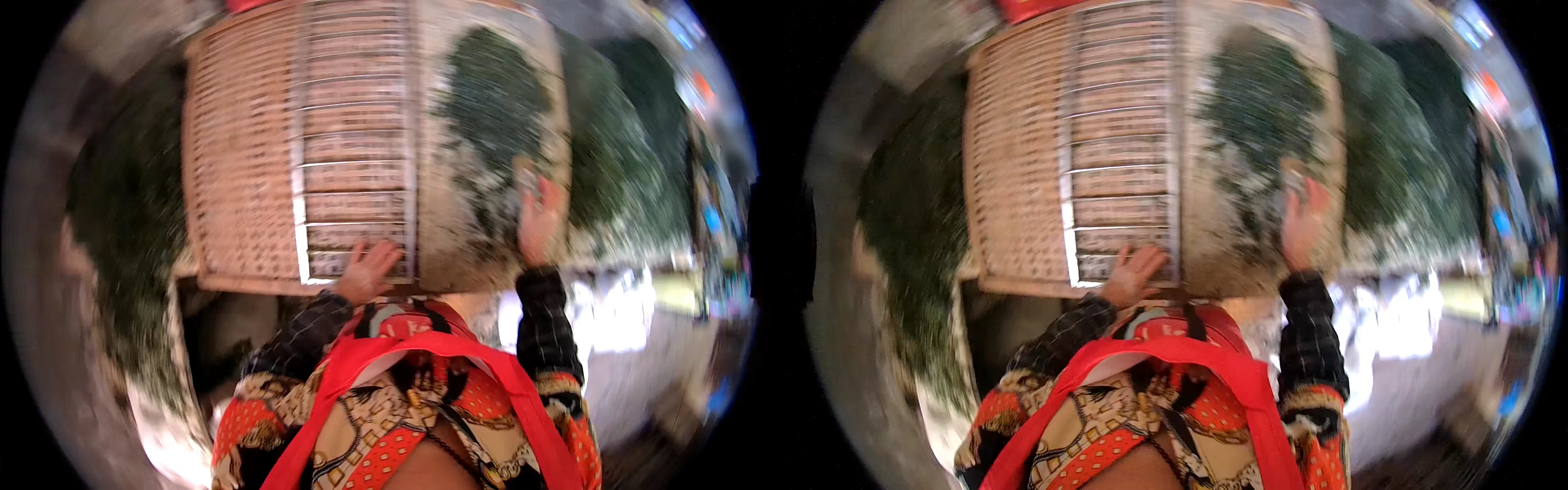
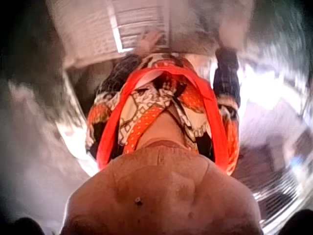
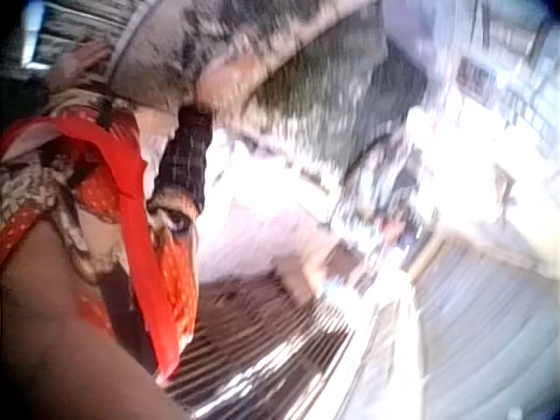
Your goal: The person processes green tea leaves by hand and using a wooden lattice tool to flatten or spread them.
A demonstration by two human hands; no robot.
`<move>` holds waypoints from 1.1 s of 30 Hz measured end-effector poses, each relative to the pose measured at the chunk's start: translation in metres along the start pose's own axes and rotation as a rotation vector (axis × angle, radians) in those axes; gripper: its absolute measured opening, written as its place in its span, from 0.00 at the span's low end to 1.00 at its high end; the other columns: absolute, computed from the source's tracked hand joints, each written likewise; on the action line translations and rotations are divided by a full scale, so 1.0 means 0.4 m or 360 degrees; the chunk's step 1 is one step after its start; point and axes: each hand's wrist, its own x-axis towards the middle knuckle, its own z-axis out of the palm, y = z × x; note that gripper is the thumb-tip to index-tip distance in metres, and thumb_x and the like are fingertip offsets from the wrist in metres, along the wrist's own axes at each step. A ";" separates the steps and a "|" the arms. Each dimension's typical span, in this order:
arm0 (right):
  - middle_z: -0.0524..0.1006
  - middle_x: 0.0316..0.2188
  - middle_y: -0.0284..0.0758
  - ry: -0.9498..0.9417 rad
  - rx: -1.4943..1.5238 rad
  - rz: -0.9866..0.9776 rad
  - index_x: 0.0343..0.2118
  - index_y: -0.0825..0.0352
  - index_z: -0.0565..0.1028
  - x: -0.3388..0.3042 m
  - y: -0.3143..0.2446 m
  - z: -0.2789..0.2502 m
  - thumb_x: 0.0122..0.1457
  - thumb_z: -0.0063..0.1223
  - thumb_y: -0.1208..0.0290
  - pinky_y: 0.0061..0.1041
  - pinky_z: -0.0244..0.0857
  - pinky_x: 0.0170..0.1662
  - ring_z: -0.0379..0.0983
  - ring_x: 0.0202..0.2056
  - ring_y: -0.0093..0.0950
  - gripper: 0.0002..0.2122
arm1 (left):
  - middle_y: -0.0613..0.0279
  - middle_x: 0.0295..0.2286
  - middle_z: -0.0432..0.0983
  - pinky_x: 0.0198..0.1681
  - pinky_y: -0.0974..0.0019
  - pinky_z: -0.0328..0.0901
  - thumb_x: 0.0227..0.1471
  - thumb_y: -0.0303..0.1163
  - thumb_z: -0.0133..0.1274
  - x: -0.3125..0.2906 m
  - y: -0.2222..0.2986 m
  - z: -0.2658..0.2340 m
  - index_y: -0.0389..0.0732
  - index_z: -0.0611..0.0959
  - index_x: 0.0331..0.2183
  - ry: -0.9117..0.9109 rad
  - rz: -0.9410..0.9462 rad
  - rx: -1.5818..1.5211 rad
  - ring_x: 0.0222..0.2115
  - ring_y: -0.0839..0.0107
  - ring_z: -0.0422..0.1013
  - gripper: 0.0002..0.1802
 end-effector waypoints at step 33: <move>0.59 0.60 0.35 -0.0372 -0.0441 -0.0714 0.58 0.63 0.63 -0.111 -0.852 1.026 0.65 0.42 0.57 0.47 0.42 0.63 0.52 0.62 0.37 0.22 | 0.48 0.55 0.57 0.55 0.47 0.57 0.35 0.42 0.65 -1.288 -1.047 -0.409 0.46 0.58 0.59 0.1369 -0.2314 0.0502 0.53 0.44 0.59 0.52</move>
